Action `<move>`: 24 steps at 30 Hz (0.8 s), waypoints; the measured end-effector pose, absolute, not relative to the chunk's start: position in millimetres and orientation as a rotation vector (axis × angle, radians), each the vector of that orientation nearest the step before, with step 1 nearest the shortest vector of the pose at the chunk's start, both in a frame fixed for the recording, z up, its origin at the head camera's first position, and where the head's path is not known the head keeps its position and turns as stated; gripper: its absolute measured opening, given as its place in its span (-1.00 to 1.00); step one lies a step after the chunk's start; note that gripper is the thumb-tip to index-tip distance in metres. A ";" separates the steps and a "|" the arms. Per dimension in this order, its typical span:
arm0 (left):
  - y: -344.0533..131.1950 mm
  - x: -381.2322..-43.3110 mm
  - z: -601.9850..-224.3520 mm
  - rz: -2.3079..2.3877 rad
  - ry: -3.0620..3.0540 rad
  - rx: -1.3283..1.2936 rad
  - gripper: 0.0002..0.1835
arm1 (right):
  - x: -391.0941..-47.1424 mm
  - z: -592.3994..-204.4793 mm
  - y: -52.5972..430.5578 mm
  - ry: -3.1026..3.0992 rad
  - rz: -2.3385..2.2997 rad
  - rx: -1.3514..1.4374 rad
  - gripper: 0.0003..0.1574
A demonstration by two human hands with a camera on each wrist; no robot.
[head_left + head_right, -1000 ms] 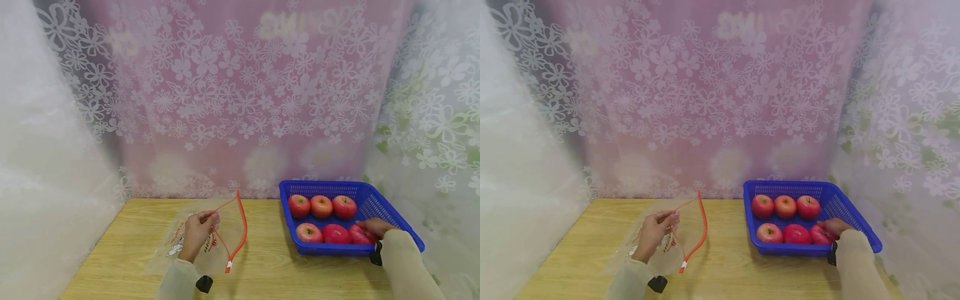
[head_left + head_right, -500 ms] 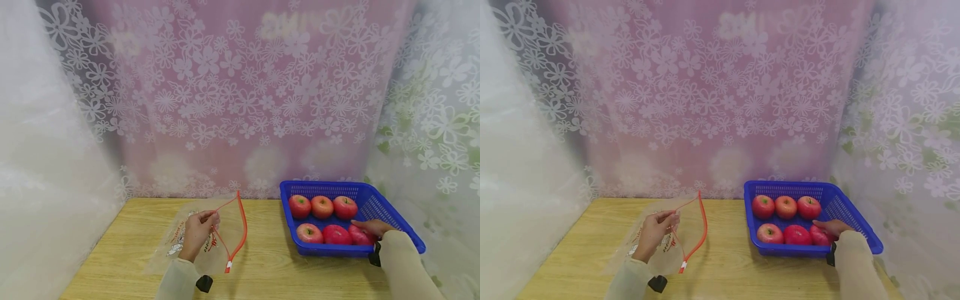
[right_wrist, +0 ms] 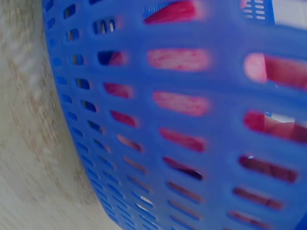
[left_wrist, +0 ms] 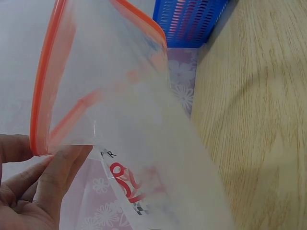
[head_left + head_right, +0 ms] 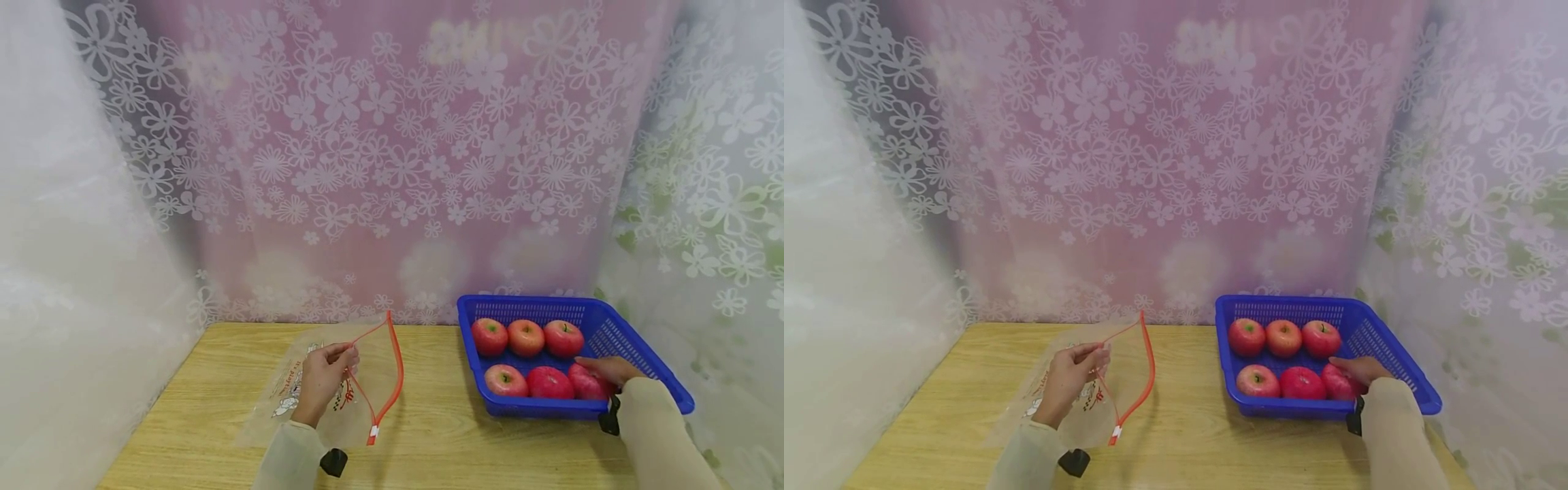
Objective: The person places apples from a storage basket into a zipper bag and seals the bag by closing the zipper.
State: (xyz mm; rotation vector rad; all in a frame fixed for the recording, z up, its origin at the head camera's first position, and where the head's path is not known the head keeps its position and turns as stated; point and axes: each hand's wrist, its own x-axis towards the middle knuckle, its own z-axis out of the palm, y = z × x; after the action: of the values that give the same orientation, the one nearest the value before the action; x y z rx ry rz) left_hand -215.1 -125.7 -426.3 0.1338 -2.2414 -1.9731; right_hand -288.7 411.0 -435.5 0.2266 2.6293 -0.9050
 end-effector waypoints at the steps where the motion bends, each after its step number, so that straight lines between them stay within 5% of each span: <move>1: -125.8 -214.9 -426.2 -1.975 -2.242 0.132 -0.68 | -287.6 -434.9 410.0 2.643 -0.908 0.226 0.32; 6: -126.3 -215.3 -426.3 -1.968 -2.249 0.140 -0.69 | -283.5 -431.3 405.4 2.687 -0.959 0.238 0.14; 24: -126.5 -213.2 -426.4 -1.973 -2.243 0.144 -0.69 | -276.3 -422.8 401.9 2.694 -1.022 0.237 0.12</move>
State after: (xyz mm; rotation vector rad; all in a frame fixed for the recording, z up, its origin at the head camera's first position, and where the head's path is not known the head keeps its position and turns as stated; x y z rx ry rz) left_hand -213.2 -126.5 -426.4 0.1440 -2.2432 -1.9732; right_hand -276.3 401.9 -422.8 0.2366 2.6938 -1.0218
